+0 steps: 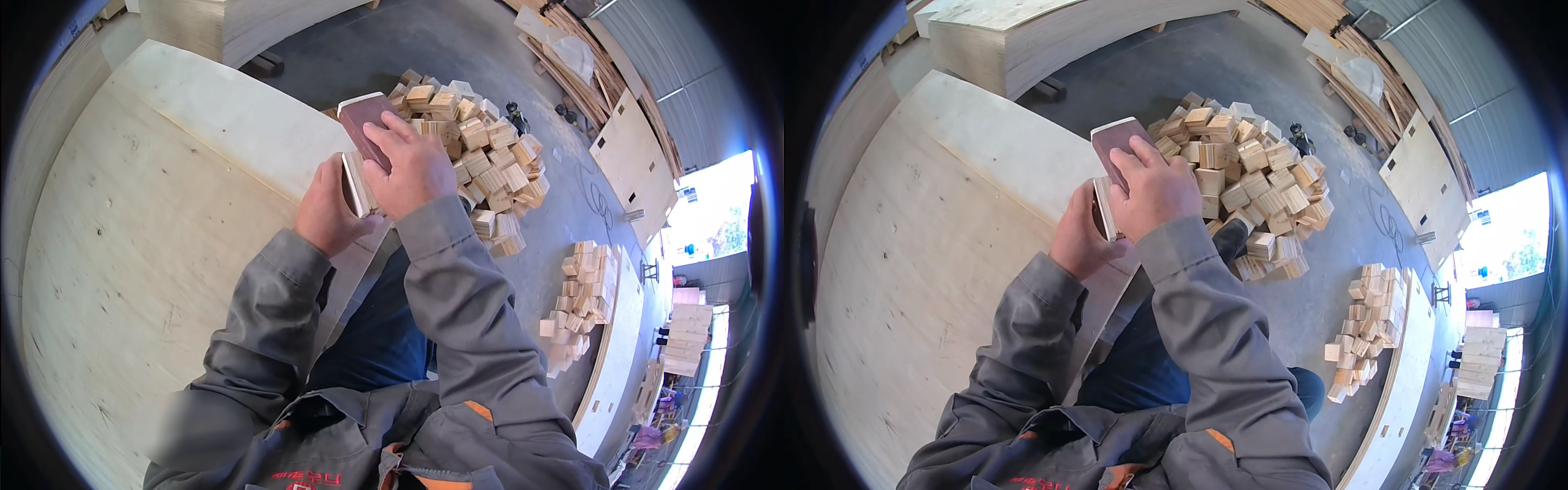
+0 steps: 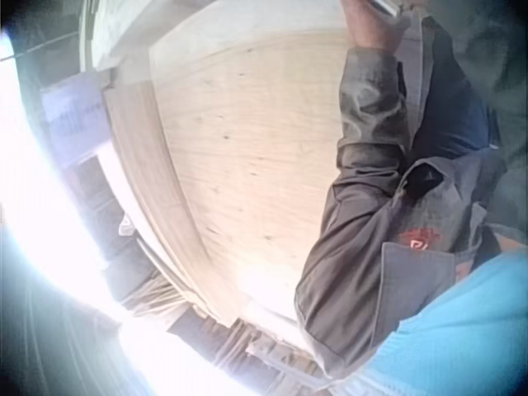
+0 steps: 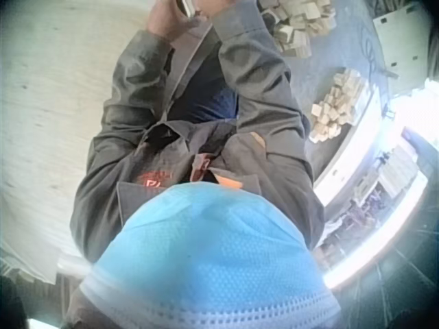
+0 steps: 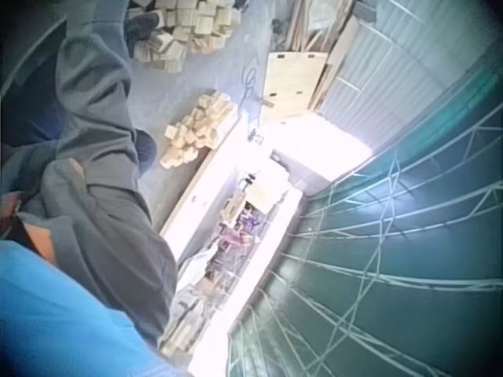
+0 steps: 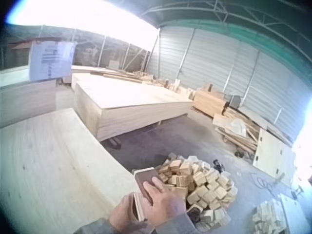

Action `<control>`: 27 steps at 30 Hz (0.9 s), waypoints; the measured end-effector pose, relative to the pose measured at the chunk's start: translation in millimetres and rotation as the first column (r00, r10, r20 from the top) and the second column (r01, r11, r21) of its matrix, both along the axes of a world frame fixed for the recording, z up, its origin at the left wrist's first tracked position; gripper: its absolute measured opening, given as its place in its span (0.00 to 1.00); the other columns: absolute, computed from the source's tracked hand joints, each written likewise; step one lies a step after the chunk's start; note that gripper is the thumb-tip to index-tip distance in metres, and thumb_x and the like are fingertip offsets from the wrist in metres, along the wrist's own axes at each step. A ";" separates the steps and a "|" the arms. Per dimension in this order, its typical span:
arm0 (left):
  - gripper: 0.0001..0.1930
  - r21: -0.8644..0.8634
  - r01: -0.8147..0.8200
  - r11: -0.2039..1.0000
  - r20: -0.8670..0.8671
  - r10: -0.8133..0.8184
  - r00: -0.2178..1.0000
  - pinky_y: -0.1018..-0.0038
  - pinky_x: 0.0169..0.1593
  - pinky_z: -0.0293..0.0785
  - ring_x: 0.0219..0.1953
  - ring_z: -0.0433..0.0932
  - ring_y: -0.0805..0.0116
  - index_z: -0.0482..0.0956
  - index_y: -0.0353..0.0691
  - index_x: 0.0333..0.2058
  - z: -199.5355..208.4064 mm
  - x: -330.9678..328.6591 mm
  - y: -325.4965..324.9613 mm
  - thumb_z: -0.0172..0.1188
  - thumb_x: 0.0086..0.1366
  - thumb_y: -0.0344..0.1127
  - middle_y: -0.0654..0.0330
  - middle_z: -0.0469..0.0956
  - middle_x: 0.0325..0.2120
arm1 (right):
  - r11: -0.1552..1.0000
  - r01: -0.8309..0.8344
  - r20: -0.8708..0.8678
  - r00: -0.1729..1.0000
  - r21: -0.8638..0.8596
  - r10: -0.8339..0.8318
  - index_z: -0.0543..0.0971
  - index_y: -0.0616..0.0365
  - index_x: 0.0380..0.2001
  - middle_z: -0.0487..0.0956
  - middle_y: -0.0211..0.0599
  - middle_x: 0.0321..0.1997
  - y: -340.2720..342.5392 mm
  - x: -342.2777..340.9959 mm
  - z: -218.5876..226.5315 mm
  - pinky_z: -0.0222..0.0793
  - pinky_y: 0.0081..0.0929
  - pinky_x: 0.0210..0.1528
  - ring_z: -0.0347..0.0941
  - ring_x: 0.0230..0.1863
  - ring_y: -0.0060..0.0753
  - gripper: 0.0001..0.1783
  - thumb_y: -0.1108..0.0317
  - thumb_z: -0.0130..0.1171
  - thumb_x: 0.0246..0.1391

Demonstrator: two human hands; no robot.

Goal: The person sits on the floor and sands small wooden blocks one at a time using a sanding block. They repeatedly pick up blocks from a pile, sand multiple faces, and place the finished blocks into a separate pile.

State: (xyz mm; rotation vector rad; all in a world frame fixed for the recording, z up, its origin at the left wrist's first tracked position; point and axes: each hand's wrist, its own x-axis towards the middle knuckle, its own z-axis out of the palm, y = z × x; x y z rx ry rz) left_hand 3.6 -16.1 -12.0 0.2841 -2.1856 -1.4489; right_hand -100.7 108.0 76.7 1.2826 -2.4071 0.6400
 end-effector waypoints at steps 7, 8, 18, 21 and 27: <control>0.46 -0.029 -0.024 0.999 -0.089 0.021 0.996 0.55 0.62 0.80 0.59 0.80 0.38 0.69 0.34 0.66 -7.4 -2.6 1.4 0.86 0.51 0.35 0.39 0.78 0.55 | 0.994 -0.110 0.028 0.993 -0.030 0.111 0.87 0.49 0.62 0.80 0.45 0.73 72.0 60.8 5.5 0.78 0.49 0.63 0.79 0.57 0.58 0.30 0.67 0.75 0.52; 0.45 -0.028 -0.048 0.998 -0.082 0.045 0.996 0.55 0.62 0.80 0.58 0.80 0.38 0.69 0.34 0.66 -11.7 -1.2 0.3 0.86 0.52 0.34 0.39 0.78 0.55 | 0.992 -0.128 0.061 0.990 -0.023 0.129 0.87 0.49 0.62 0.80 0.45 0.73 79.7 69.9 5.6 0.77 0.48 0.63 0.78 0.57 0.57 0.31 0.68 0.75 0.52; 0.48 0.019 0.002 1.000 -0.075 0.000 0.997 0.54 0.64 0.78 0.60 0.79 0.39 0.70 0.36 0.65 -4.5 -5.1 5.5 0.87 0.47 0.34 0.42 0.77 0.56 | 0.997 -0.070 0.027 0.997 -0.031 0.071 0.87 0.46 0.62 0.82 0.40 0.71 42.8 14.6 2.1 0.80 0.50 0.62 0.80 0.57 0.57 0.30 0.65 0.73 0.54; 0.50 0.018 0.000 1.000 -0.028 0.001 1.000 0.54 0.65 0.78 0.62 0.79 0.39 0.69 0.36 0.67 -4.1 -0.3 0.7 0.87 0.46 0.34 0.42 0.77 0.58 | 0.999 0.031 0.097 0.995 0.017 -0.032 0.87 0.48 0.63 0.82 0.45 0.71 9.0 -21.3 10.0 0.79 0.50 0.65 0.81 0.60 0.60 0.29 0.63 0.73 0.55; 0.53 0.048 0.031 0.998 -0.035 -0.030 0.999 0.59 0.67 0.78 0.63 0.82 0.51 0.66 0.35 0.71 -12.9 0.2 -0.6 0.86 0.47 0.30 0.47 0.79 0.59 | 0.970 0.080 0.293 0.956 -0.228 -0.010 0.86 0.54 0.64 0.77 0.59 0.76 60.7 -35.1 -15.3 0.71 0.56 0.76 0.77 0.72 0.64 0.31 0.61 0.73 0.56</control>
